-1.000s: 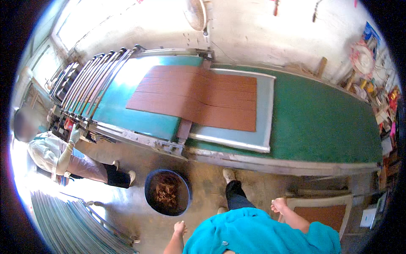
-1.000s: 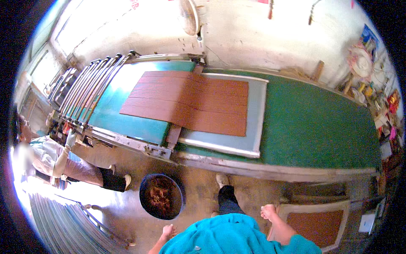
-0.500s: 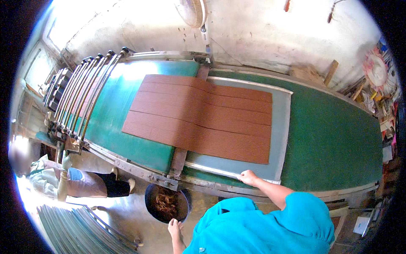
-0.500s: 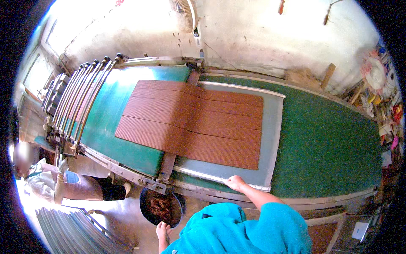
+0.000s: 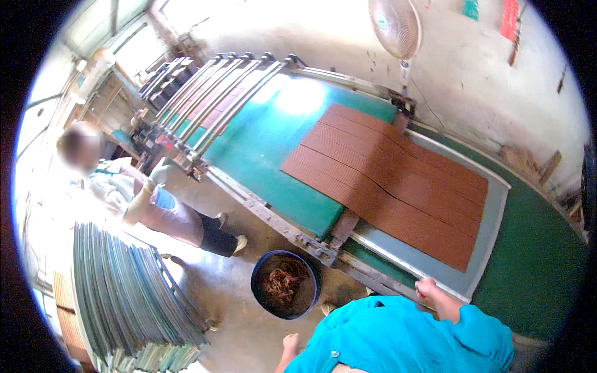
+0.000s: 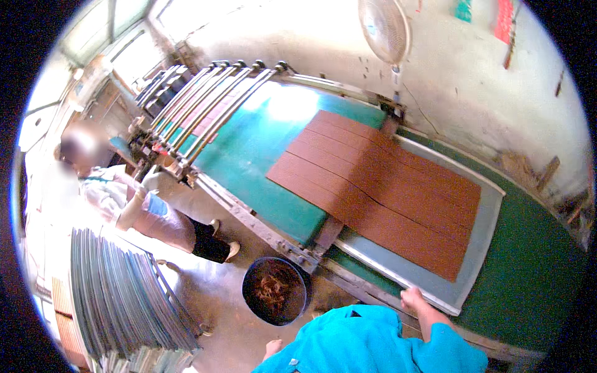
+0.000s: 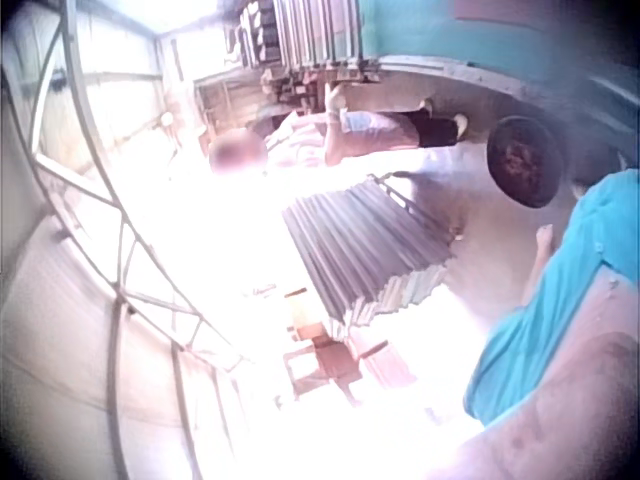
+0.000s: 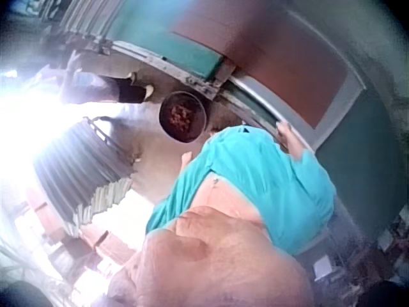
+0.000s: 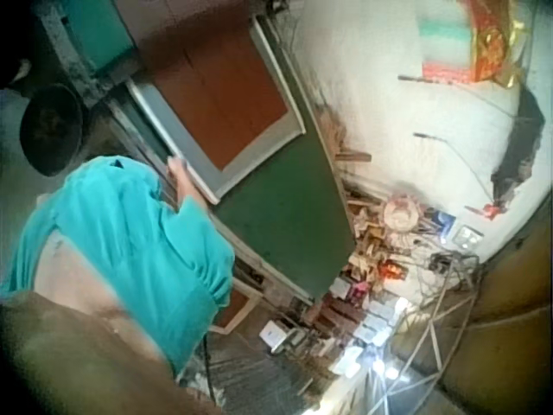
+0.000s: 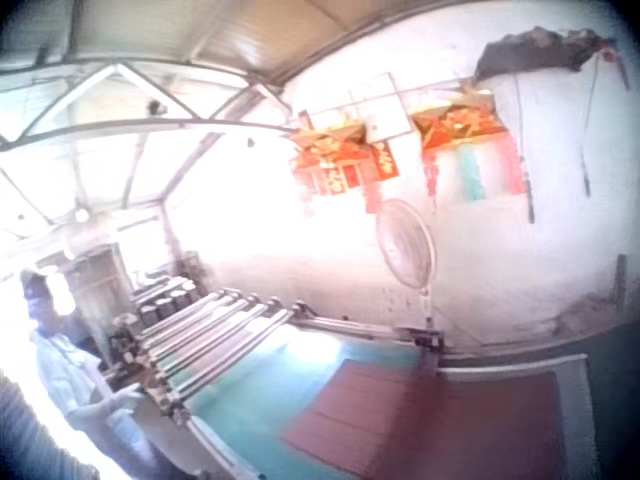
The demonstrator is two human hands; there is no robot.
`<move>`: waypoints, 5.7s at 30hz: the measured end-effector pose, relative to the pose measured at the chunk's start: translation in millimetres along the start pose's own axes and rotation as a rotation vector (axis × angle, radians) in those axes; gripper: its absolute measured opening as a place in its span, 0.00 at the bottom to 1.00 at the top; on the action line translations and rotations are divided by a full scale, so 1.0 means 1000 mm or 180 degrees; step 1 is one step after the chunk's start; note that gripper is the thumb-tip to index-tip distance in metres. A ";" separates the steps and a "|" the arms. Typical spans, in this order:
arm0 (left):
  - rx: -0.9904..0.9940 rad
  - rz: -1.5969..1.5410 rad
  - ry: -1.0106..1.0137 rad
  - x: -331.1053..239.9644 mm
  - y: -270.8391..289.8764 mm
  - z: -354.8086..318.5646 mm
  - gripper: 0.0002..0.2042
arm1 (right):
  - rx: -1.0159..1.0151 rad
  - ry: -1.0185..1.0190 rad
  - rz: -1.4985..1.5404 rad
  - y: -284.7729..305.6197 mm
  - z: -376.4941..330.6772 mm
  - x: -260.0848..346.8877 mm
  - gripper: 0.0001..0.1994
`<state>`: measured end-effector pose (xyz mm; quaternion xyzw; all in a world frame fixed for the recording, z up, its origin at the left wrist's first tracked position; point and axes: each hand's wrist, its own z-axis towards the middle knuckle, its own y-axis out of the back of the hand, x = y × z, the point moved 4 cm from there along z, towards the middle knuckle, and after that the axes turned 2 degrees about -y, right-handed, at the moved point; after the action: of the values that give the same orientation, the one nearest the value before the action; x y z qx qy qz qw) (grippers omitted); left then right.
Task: The person arranges brown rectangular mesh pieces on a green conveyor belt and places a white frame over them. They lift the assembled unit and move it to a stack, repeating the process with additional mesh pieces and frames.
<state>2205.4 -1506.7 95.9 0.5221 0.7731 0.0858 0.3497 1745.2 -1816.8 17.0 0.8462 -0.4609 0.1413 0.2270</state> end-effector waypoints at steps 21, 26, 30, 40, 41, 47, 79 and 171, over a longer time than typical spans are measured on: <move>-0.0426 -0.1321 0.0084 -0.006 -0.017 0.043 0.27 | -0.0989 0.0916 -0.0292 -0.021 -0.041 0.109 0.10; -0.0417 -0.1743 0.0178 0.023 -0.027 0.035 0.26 | -0.1050 0.0798 -0.0541 -0.007 -0.038 0.088 0.10; -0.0648 -0.1235 0.0435 0.031 -0.019 -0.004 0.26 | -0.1087 0.0725 -0.0653 0.001 -0.047 0.097 0.11; -0.0811 -0.1751 0.0448 0.065 -0.029 0.007 0.25 | -0.0865 0.0907 -0.0649 -0.017 -0.019 0.096 0.09; -0.0798 -0.1822 0.0454 0.064 -0.029 0.006 0.25 | -0.0850 0.0940 -0.0690 -0.020 -0.022 0.098 0.09; -0.0762 -0.2003 0.0378 0.053 -0.023 0.000 0.24 | -0.0754 0.1001 -0.0652 -0.026 -0.037 0.103 0.09; -0.1635 -0.1928 0.0561 0.140 0.062 0.037 0.19 | -0.0723 0.0879 -0.1366 -0.117 -0.038 0.083 0.06; 0.1102 -0.0607 -0.2763 -0.308 0.025 0.078 0.19 | -0.1417 0.2228 -0.1769 -0.183 -0.136 0.231 0.12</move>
<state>2338.3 -1780.8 190.0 0.4870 0.6030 -0.3027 0.5546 2019.4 -1825.2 190.5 0.7699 -0.1331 0.2491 0.5723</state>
